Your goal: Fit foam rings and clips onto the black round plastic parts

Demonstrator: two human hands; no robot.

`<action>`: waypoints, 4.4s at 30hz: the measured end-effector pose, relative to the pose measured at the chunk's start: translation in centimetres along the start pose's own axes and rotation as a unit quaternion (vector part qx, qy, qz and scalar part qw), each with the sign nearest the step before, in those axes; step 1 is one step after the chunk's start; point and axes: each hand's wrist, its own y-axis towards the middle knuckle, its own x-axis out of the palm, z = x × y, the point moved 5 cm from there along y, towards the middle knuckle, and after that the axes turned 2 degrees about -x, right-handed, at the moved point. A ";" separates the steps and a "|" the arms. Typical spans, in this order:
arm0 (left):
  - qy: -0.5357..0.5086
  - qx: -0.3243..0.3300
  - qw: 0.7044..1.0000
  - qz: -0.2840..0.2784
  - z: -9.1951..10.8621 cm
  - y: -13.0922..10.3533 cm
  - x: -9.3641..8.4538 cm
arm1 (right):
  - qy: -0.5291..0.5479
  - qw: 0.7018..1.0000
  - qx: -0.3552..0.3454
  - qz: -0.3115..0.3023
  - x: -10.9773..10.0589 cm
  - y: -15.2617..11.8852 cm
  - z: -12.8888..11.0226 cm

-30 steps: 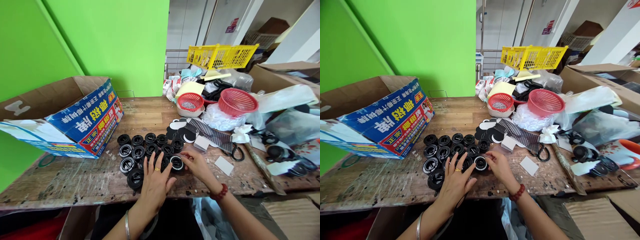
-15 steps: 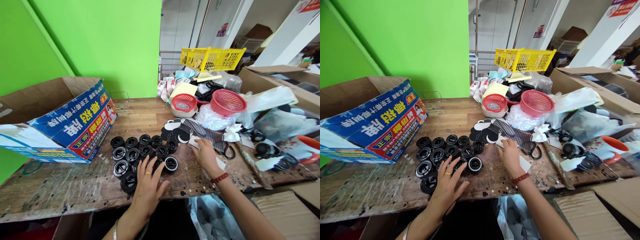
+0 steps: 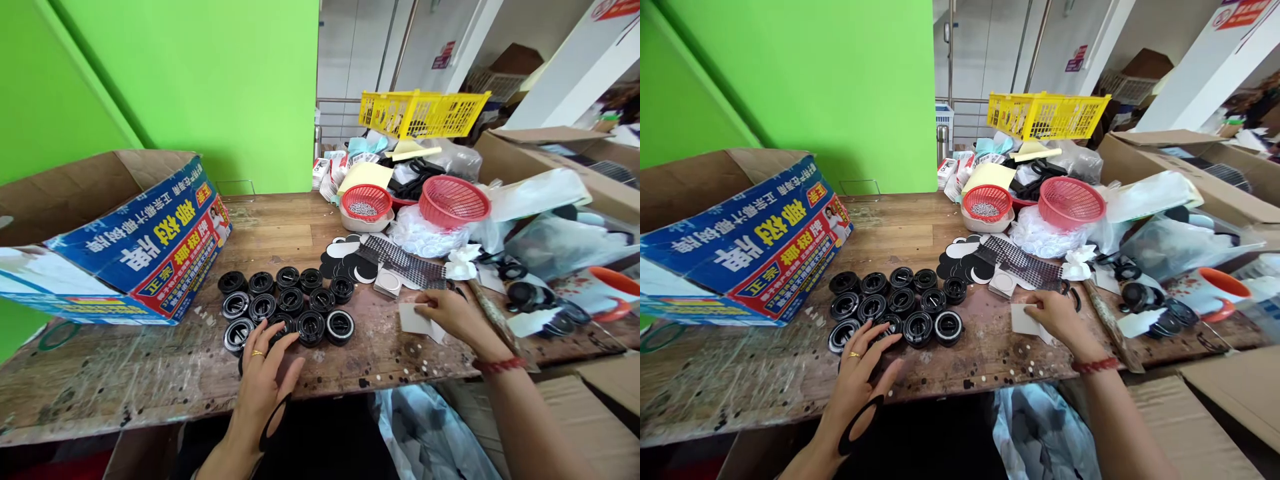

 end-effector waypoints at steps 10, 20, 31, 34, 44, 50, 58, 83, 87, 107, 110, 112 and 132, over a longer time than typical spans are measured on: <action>0.120 0.091 0.988 -0.024 0.7 0.5 0.5 | -0.090 0.984 -0.071 0.134 3.7 4.2 -5.1; 0.116 0.022 0.992 -0.041 1.0 0.8 -0.1 | 0.122 0.972 -0.108 0.170 0.5 1.8 -10.0; 0.150 0.003 0.988 -0.047 1.1 0.6 -0.3 | 0.266 0.952 -0.149 0.016 7.2 -0.2 -19.9; 0.156 0.005 0.985 -0.074 1.3 0.8 -0.3 | 0.131 0.964 -0.218 0.084 6.9 -0.9 -20.0; 0.175 0.025 0.979 -0.099 1.9 1.4 -0.4 | -0.042 0.941 -0.316 0.112 6.8 -3.4 -20.6; 0.179 0.054 0.980 -0.073 1.8 1.5 -0.4 | 0.024 0.955 -0.251 0.157 4.5 -0.7 -15.3; 0.165 0.094 0.979 -0.067 0.8 1.0 0.5 | -0.112 0.974 -0.100 0.167 3.1 1.6 -5.4; 0.115 0.077 0.977 -0.163 4.8 9.5 6.8 | -0.156 0.978 -0.096 0.101 2.5 5.1 -6.7; 0.114 0.080 0.976 -0.166 4.9 9.8 6.6 | -0.144 0.980 -0.088 0.102 3.0 5.1 -7.5; 0.136 0.082 0.970 -0.185 4.8 9.9 5.9 | 0.063 0.988 -0.085 0.108 0.7 4.5 -7.3; 0.139 0.080 0.969 -0.187 4.7 9.7 6.0 | 0.254 0.961 -0.069 0.085 0.9 4.9 -9.5; 0.143 0.074 0.970 -0.184 4.5 9.7 6.2 | 0.333 0.940 -0.058 0.044 2.1 5.5 -11.1; 0.159 0.061 0.959 -0.228 5.1 10.8 6.7 | 0.185 0.981 -0.013 0.059 6.2 7.3 -10.8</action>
